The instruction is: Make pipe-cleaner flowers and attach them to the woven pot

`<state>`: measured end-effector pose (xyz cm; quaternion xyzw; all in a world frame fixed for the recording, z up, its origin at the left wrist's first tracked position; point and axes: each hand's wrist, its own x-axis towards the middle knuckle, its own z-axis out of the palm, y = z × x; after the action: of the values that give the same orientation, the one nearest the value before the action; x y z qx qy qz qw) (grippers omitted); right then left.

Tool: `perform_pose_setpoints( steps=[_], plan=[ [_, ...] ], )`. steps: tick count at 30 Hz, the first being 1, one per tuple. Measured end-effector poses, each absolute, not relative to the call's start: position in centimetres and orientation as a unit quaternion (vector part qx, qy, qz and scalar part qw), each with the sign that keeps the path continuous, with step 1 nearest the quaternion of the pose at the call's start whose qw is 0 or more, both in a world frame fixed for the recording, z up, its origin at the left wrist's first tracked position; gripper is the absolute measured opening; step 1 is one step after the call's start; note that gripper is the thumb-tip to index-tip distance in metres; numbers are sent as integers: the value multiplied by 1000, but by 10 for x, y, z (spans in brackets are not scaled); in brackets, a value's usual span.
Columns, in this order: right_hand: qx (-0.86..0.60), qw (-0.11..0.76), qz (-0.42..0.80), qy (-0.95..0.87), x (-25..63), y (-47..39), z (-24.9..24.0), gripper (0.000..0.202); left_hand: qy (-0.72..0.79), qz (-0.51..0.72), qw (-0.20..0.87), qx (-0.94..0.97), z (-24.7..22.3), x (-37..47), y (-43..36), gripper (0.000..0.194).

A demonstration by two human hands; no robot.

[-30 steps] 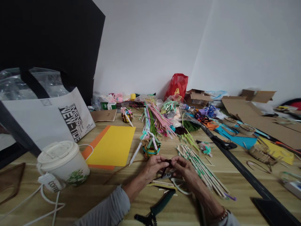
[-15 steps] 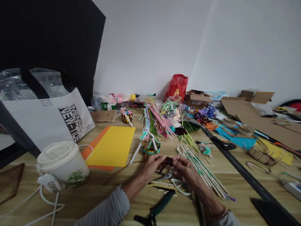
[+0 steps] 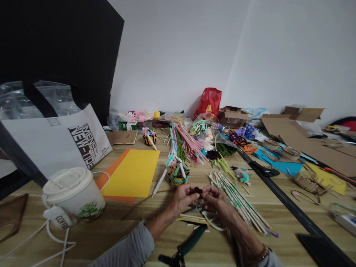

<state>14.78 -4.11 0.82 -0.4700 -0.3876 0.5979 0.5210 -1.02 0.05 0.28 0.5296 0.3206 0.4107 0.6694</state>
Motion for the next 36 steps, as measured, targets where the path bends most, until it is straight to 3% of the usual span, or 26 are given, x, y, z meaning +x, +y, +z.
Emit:
perform_pose_setpoints(
  steps=[12, 19, 36],
  plan=[
    [-459, 509, 634, -359, 151, -38, 0, 32, 321, 409, 641, 565, -2, -12, 6, 31],
    [-444, 505, 650, -354, 151, -40, 7, 32, 300, 380, 709, 513, 0, -14, 6, 37],
    [-443, 498, 614, -423, 150, -41, 6, 35, 308, 386, 714, 496, -3, -13, 12, 42]
  ],
)
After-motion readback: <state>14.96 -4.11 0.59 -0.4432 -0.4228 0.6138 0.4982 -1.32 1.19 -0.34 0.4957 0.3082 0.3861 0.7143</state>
